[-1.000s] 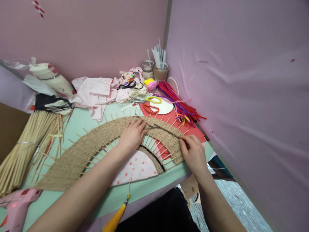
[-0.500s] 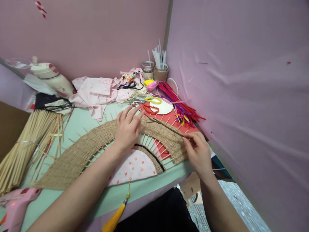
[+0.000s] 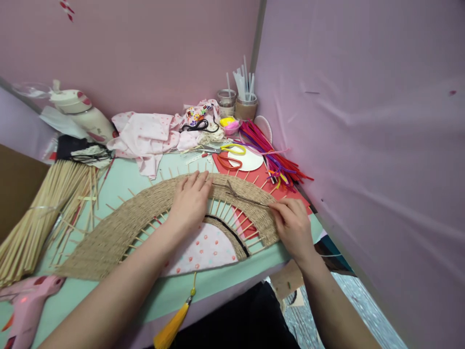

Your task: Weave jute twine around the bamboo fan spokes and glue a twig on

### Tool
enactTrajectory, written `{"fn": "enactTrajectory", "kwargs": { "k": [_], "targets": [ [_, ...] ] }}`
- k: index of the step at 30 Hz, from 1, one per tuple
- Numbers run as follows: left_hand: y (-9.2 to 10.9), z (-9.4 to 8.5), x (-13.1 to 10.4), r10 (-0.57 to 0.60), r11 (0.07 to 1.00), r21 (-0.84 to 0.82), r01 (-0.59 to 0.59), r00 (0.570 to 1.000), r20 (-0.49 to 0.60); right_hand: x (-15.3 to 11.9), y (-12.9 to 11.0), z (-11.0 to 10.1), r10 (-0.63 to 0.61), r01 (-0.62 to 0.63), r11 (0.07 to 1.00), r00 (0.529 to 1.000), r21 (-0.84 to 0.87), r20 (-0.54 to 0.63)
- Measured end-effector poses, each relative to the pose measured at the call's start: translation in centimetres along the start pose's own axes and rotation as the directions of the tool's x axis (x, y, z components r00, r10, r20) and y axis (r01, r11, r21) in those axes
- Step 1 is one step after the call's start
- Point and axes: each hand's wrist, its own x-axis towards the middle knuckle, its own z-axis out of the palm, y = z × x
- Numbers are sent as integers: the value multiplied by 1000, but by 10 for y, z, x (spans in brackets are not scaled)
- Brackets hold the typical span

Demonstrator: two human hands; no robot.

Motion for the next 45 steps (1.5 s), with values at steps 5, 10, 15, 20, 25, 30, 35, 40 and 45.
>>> {"fn": "enactTrajectory", "kwargs": {
  "k": [5,10,15,20,25,30,35,40,45],
  "targets": [
    [-2,2,-2,38,998,-49,-32,991,132,-2,-2,-5,-4,6,1000,993,-15,117],
    [-27,-3,-3,-96,983,-162,87,994,-47,-5,2,-10,35,-33,999,999,-39,41],
    [-49,-11,-5,-224,958,-203,204,971,-81,-8,6,-12,69,-66,996,997,-67,38],
    [-38,-9,2,-12,983,-181,10,1000,-9,-9,9,-12,104,-102,993,994,-66,29],
    [-29,4,9,106,983,-154,-97,993,50,-10,14,-14,146,-144,988,988,-55,47],
    [-30,13,11,109,987,-121,-101,992,59,-8,13,-10,146,-143,989,983,-35,110],
    [-29,10,10,85,991,-103,-79,995,53,-4,10,-8,177,-178,984,977,6,117],
    [-29,11,8,88,991,-113,-77,992,91,-5,9,-12,206,-213,977,962,17,179],
    [-31,13,10,94,990,-113,-85,993,77,-3,-1,-16,192,-183,978,977,-98,91]
  ]
}}
